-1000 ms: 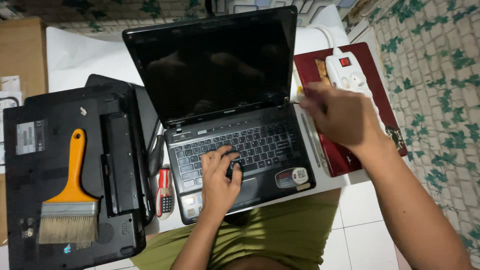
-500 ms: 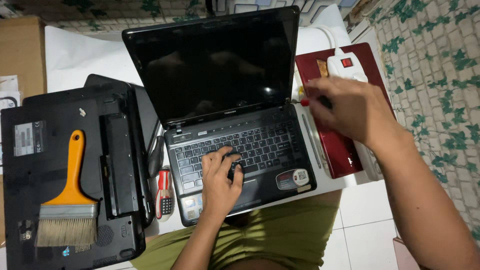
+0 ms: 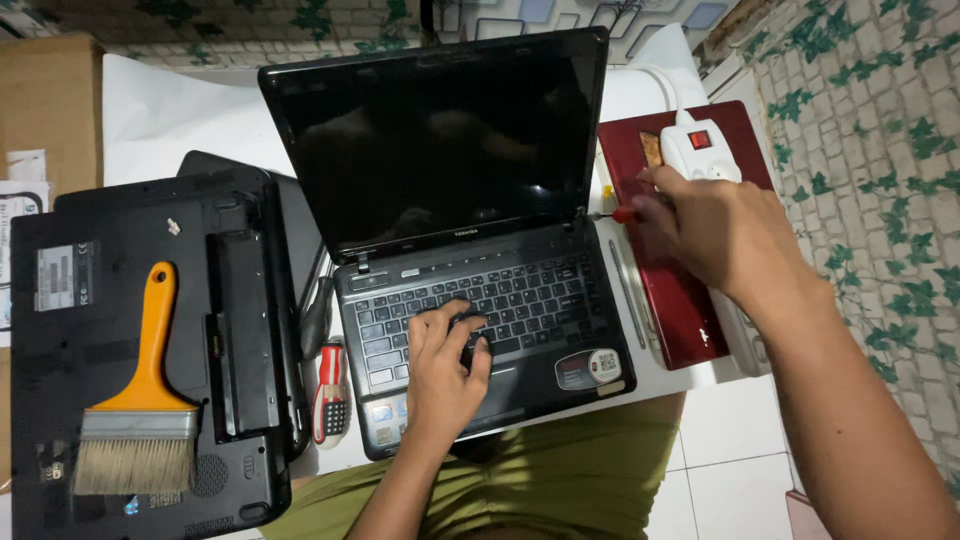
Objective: The person uses a screwdriver to remove screws from the bezel of a laptop screen. They systematically unscrew fasteners from the top and side edges of the display frame while the laptop rests on their lap.
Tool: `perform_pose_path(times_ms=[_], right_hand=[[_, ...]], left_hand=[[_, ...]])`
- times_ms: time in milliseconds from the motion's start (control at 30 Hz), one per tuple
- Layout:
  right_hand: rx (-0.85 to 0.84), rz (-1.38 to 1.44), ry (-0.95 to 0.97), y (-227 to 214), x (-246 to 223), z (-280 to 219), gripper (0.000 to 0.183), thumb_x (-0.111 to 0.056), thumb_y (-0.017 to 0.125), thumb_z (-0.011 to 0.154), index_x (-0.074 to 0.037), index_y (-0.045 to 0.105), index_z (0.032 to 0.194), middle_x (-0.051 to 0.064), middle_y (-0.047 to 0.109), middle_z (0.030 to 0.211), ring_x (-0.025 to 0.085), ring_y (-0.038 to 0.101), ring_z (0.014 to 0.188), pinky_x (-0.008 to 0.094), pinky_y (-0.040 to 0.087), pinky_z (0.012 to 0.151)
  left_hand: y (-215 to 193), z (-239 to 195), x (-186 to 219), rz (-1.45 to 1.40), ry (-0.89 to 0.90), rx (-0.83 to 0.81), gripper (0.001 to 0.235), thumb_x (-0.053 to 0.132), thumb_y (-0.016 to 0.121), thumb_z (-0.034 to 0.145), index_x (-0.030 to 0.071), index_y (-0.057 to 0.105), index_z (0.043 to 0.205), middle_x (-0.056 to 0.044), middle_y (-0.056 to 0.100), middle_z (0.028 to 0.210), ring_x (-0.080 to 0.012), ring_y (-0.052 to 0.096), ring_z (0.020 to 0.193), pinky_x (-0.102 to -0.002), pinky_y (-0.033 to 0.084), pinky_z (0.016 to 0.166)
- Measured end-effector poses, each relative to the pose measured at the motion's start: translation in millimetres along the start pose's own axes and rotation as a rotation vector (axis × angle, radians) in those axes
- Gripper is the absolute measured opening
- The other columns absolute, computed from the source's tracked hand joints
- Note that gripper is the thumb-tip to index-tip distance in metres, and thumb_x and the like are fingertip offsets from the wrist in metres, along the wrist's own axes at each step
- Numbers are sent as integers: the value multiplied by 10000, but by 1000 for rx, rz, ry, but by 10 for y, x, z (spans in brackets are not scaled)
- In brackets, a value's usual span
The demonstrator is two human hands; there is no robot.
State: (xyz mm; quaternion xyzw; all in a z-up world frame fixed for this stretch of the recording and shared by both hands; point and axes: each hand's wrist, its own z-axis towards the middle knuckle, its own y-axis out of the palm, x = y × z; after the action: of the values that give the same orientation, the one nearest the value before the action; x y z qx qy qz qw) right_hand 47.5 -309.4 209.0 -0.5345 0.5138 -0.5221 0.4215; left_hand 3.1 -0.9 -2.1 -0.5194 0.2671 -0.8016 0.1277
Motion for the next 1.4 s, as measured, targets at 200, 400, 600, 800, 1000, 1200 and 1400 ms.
perform_pose_path(times_ms=[200,400,600,800,1000,1200,1400], right_hand=[[-129,363,101,-91,-115,-100,464,-91,735,1087,-104,732,1551,220,738,1243,419,797,808,472,721,637],[40,443,20,348,120,-222,193,-162,791,1081,-7,797,1197,187,711,1118,347,756,843,446,604,675],[198,480,-102,504,273,-305,220,-83,850,1063,24,759,1232,171,680,1181,321,765,866,434,674,751],[180,538,-37,437,275,-341,307,-99,830,1057,39,745,1317,194,646,1178,377,741,894,482,609,743],[264,442,-80,471,452,-475,258,-123,852,1091,26,750,1275,200,699,1169,353,699,1023,472,577,898],[347,475,-56,373,528,-828,280,-156,834,1105,34,826,1311,207,759,1212,352,690,1110,487,527,981],[475,678,-6,520,413,-1315,219,81,903,1146,143,793,1325,299,751,1308,408,713,1261,484,547,1163]], left_hand=[[-1,3,9,-5,7,6,230,123,682,1012,82,808,1200,-100,720,1427,-352,548,1217,-497,516,1049],[-7,6,22,3,-31,-22,242,135,692,1014,102,814,1220,-80,716,1432,-323,543,1235,-463,547,979],[-32,26,56,11,-8,-12,230,126,690,1018,83,817,1205,-102,709,1413,-337,543,1234,-475,530,1028],[-23,28,57,18,-32,-21,248,140,703,1002,107,822,1217,-84,711,1410,-323,541,1250,-490,515,1070],[-8,33,42,25,-19,-11,234,144,696,1026,87,824,1213,-80,704,1416,-331,540,1225,-478,528,1030],[-80,20,114,-118,42,93,235,93,645,1079,57,800,1252,-147,719,1348,-351,621,1236,-497,509,1085],[-206,110,308,-482,-277,192,220,210,712,1127,101,814,1288,-54,767,1193,-185,726,1059,-310,566,945]])
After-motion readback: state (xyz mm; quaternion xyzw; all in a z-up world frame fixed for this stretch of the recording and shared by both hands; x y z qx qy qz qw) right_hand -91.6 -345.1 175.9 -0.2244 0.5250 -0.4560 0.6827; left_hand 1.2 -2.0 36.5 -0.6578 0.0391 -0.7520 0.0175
